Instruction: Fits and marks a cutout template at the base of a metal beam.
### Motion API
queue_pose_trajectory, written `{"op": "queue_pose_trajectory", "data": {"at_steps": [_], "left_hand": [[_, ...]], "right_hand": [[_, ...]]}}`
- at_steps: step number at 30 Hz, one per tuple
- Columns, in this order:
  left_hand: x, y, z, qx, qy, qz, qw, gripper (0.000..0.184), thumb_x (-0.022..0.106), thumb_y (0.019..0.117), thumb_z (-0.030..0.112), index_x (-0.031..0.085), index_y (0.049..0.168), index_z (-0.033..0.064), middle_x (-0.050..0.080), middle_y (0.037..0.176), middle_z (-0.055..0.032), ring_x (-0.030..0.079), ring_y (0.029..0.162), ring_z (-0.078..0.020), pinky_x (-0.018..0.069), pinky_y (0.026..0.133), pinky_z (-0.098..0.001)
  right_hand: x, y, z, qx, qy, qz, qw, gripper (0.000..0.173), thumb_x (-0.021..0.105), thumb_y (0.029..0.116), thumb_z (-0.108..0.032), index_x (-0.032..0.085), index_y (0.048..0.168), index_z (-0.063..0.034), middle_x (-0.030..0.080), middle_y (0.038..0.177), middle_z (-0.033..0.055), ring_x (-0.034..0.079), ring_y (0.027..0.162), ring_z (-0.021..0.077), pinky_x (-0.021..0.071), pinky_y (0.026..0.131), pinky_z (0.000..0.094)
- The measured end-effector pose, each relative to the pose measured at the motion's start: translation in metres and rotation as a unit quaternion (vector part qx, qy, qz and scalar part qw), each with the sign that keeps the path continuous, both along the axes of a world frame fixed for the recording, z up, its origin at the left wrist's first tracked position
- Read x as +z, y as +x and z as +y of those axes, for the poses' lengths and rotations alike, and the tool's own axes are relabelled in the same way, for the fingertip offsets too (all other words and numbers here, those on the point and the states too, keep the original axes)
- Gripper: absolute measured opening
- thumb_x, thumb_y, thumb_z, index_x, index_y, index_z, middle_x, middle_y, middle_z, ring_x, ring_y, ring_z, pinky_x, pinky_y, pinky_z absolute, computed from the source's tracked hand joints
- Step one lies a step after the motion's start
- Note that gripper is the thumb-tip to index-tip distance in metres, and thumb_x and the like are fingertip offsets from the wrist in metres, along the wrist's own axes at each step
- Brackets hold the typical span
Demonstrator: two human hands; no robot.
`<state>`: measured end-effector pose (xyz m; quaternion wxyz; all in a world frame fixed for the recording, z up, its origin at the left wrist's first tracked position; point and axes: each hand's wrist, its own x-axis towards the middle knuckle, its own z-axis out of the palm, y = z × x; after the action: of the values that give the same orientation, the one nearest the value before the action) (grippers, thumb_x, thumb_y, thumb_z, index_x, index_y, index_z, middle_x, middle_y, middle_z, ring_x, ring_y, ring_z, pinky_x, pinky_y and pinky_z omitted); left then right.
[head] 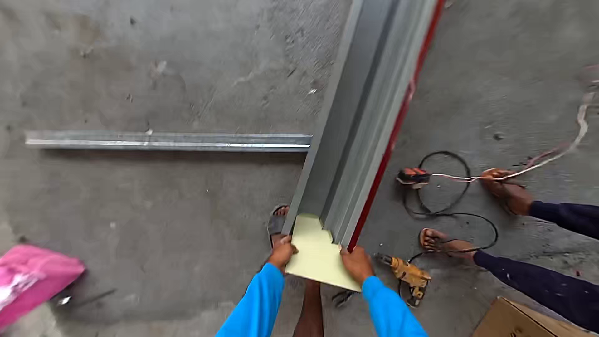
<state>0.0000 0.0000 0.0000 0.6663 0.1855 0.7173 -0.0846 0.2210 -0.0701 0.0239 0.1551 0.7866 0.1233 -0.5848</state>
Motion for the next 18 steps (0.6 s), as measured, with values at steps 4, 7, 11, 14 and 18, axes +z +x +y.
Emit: {"op": "queue_pose_trajectory", "data": {"at_steps": [4, 7, 11, 14, 18], "left_hand": [[-0.004, -0.004, -0.009, 0.031, -0.030, 0.009, 0.999, 0.051, 0.064, 0.0851, -0.006, 0.062, 0.135, 0.0041, 0.069, 0.113, -0.0242, 0.069, 0.090, -0.0336, 0.0579, 0.077, -0.0516], [0.001, 0.000, -0.008, 0.047, -0.045, 0.015, 0.998, 0.055, 0.063, 0.0847, -0.006, 0.058, 0.139, 0.0034, 0.067, 0.115, -0.0258, 0.068, 0.092, -0.0368, 0.0565, 0.076, -0.0549], [0.003, 0.007, -0.002, 0.035, -0.045, 0.018, 0.998, 0.053, 0.063, 0.0870, -0.007, 0.058, 0.139, 0.0004, 0.066, 0.123, -0.0251, 0.066, 0.105, -0.0364, 0.0545, 0.087, -0.0553], [0.004, 0.008, 0.002, 0.017, -0.053, 0.027, 0.998, 0.047, 0.064, 0.0858, -0.004, 0.063, 0.132, 0.0008, 0.067, 0.119, -0.0241, 0.067, 0.103, -0.0360, 0.0548, 0.086, -0.0563], [0.005, 0.010, 0.001, 0.019, -0.053, 0.027, 0.998, 0.046, 0.063, 0.0872, -0.002, 0.063, 0.133, 0.0005, 0.068, 0.121, -0.0236, 0.066, 0.108, -0.0358, 0.0537, 0.089, -0.0564]], "right_hand": [[-0.005, 0.006, -0.003, 0.030, 0.001, -0.009, 1.000, 0.040, 0.058, 0.1003, -0.038, 0.070, 0.104, 0.0006, 0.070, 0.109, 0.0225, 0.066, 0.108, 0.0373, 0.0499, 0.094, 0.0583], [-0.006, 0.009, -0.003, 0.038, 0.003, -0.007, 0.999, 0.038, 0.062, 0.0990, -0.036, 0.070, 0.092, 0.0008, 0.069, 0.100, 0.0220, 0.066, 0.100, 0.0365, 0.0499, 0.088, 0.0584], [-0.012, 0.013, -0.006, 0.024, 0.009, -0.013, 1.000, 0.039, 0.063, 0.1002, -0.034, 0.070, 0.088, 0.0028, 0.069, 0.095, 0.0224, 0.066, 0.094, 0.0367, 0.0510, 0.084, 0.0585], [-0.019, 0.017, -0.012, 0.012, 0.011, -0.004, 1.000, 0.038, 0.063, 0.0995, -0.033, 0.069, 0.085, 0.0017, 0.070, 0.088, 0.0196, 0.068, 0.084, 0.0325, 0.0534, 0.076, 0.0550], [-0.023, 0.023, -0.015, -0.030, -0.012, 0.003, 0.999, 0.036, 0.064, 0.1001, -0.032, 0.069, 0.096, 0.0042, 0.072, 0.093, 0.0190, 0.070, 0.084, 0.0295, 0.0565, 0.076, 0.0505]]}}
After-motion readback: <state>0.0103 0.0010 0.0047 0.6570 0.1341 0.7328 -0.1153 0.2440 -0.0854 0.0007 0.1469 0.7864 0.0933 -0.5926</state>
